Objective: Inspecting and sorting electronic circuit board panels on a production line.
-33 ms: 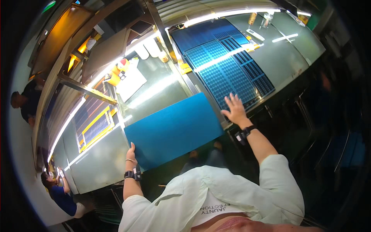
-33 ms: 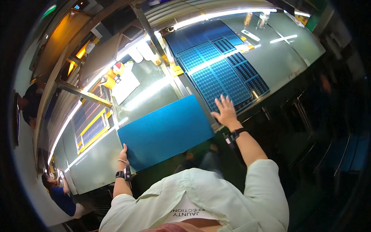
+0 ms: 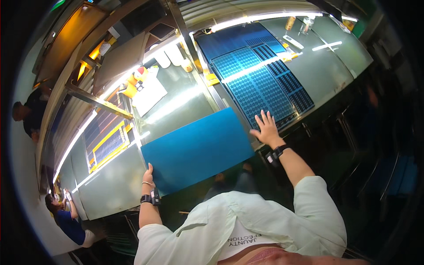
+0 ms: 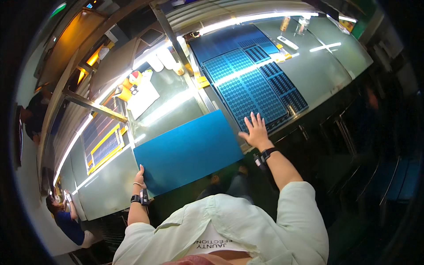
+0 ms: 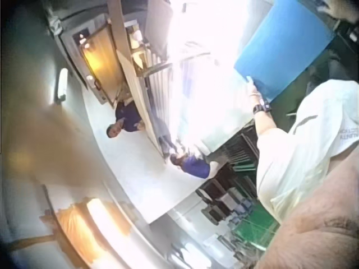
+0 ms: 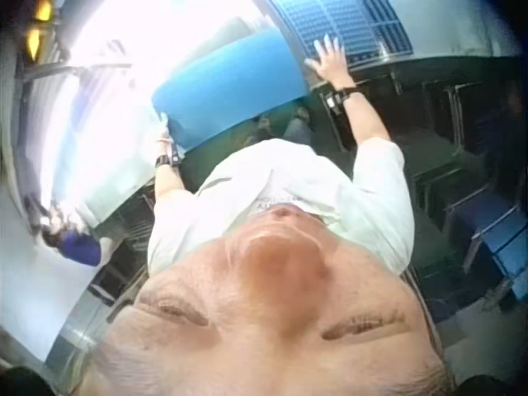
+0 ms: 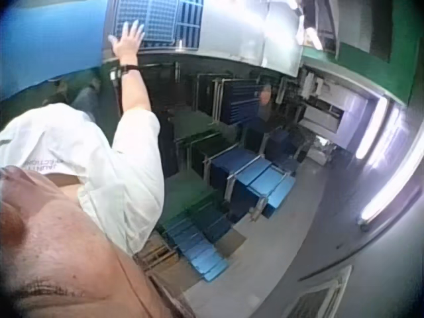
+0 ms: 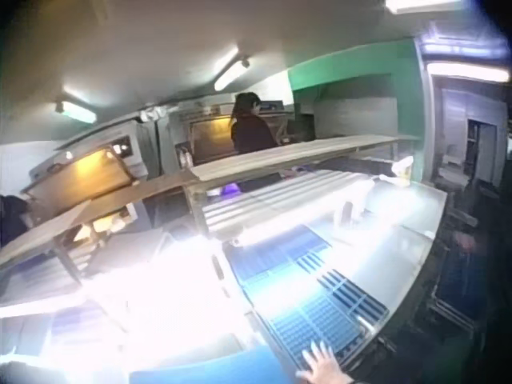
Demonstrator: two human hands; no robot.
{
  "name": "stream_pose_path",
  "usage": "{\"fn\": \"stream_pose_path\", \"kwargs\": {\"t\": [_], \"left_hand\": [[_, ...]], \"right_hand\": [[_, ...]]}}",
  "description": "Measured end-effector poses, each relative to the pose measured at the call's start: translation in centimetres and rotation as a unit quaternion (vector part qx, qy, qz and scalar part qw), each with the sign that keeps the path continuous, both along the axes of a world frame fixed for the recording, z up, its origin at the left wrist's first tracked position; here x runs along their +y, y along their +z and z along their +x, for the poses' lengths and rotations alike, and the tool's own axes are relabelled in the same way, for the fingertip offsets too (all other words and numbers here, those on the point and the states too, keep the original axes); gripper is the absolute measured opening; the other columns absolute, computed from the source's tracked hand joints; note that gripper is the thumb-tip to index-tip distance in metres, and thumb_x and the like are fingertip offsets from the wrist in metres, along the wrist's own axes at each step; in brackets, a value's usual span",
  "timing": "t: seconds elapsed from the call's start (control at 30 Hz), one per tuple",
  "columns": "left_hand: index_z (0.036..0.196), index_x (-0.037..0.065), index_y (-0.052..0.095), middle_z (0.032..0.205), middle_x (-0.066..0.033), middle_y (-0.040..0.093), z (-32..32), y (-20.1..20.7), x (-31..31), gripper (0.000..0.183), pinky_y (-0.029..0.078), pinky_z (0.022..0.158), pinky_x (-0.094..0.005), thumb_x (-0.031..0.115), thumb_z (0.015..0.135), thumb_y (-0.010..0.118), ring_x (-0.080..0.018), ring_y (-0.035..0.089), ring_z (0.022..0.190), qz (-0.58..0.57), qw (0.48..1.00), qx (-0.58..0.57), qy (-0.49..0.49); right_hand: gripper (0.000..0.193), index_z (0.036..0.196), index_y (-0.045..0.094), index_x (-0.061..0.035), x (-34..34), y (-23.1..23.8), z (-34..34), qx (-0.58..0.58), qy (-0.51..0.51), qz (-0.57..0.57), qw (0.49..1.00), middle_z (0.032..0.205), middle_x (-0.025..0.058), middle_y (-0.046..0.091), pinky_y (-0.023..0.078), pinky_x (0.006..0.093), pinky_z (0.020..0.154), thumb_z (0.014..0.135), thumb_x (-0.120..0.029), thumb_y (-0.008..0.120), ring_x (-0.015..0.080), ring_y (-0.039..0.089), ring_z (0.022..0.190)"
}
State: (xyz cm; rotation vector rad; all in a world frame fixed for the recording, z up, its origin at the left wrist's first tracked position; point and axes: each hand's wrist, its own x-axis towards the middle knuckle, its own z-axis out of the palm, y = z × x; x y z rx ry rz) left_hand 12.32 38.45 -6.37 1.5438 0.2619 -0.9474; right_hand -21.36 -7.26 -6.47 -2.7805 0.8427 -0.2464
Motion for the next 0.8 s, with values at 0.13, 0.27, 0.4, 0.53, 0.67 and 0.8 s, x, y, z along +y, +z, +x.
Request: {"fn": "stream_pose_path", "kwargs": {"t": [0.13, 0.27, 0.4, 0.53, 0.67, 0.8], "left_hand": [[0.1, -0.003, 0.057, 0.091, -0.0087, 0.061, 1.4, -1.3, 1.0, 0.057, 0.048, 0.07, -0.0314, 0.052, 0.084, 0.049, -0.0189, 0.058, 0.08, 0.108, 0.99, -0.094, -0.009], [0.085, -0.003, 0.059, 0.082, -0.0102, 0.061, 2.3, -1.8, 1.3, 0.055, 0.046, 0.067, -0.0325, 0.052, 0.083, 0.052, -0.0194, 0.058, 0.075, 0.293, 0.928, -0.217, -0.071], [0.083, -0.003, 0.057, 0.082, -0.0159, 0.061, 1.5, -1.0, -0.5, 0.051, 0.046, 0.069, -0.0357, 0.048, 0.08, 0.058, -0.0261, 0.059, 0.075, 0.482, 0.831, -0.239, -0.142], [0.093, 0.002, 0.057, 0.087, -0.0169, 0.061, -1.3, 1.0, -5.6, 0.037, 0.046, 0.072, -0.0401, 0.036, 0.079, 0.06, -0.0345, 0.057, 0.078, 0.541, 0.528, -0.649, -0.08], [0.091, 0.003, 0.063, 0.082, -0.0096, 0.064, -5.7, 1.5, -17.0, 0.03, 0.047, 0.067, -0.0306, 0.031, 0.084, 0.057, -0.018, 0.06, 0.076, 0.184, 0.822, -0.467, -0.268], [0.129, 0.004, 0.039, 0.13, -0.0133, 0.043, -16.1, 1.4, -30.1, 0.066, 0.037, 0.096, -0.0395, 0.055, 0.087, 0.039, -0.0256, 0.044, 0.117, -0.155, 0.902, 0.091, -0.392]], "right_hand": [[0.086, 0.131, 0.033, -0.0038, 1.7, -0.6, -2.4, 0.014, 0.013, -0.025, 1.0, 0.139, 0.0248, 0.019, 0.019, 0.0554, 0.101, 0.068, -0.054, 0.063, 0.0459, 0.019, 0.127], [0.087, 0.131, 0.033, -0.0019, 3.5, -0.3, -6.4, 0.082, 0.023, -0.026, 0.996, 0.137, 0.0293, 0.019, 0.022, 0.056, 0.1, 0.065, -0.044, 0.07, 0.0487, 0.02, 0.125], [0.075, 0.126, 0.037, 0.003, 3.8, -0.4, -7.6, 0.065, 0.039, -0.012, 0.997, 0.133, 0.0318, 0.024, 0.026, 0.0542, 0.099, 0.067, -0.032, 0.067, 0.0497, 0.027, 0.121], [0.051, 0.113, 0.047, 0.0106, 2.9, 2.1, -7.9, 0.081, 0.109, -0.09, 0.987, 0.12, 0.0322, 0.044, 0.036, 0.0465, 0.096, 0.071, -0.017, 0.055, 0.0478, 0.044, 0.11], [0.029, 0.104, 0.054, 0.0075, 0.1, 10.3, -10.1, -0.142, 0.11, -0.055, 0.982, 0.101, 0.0246, 0.058, 0.05, 0.0371, 0.076, 0.078, -0.001, 0.045, 0.0346, 0.06, 0.089], [0.02, 0.102, 0.059, 0.0024, -4.2, 17.9, -15.5, -0.291, -0.194, -0.04, 0.936, 0.087, 0.012, 0.065, 0.05, 0.0298, 0.061, 0.088, -0.008, 0.049, 0.0207, 0.064, 0.074]]}}
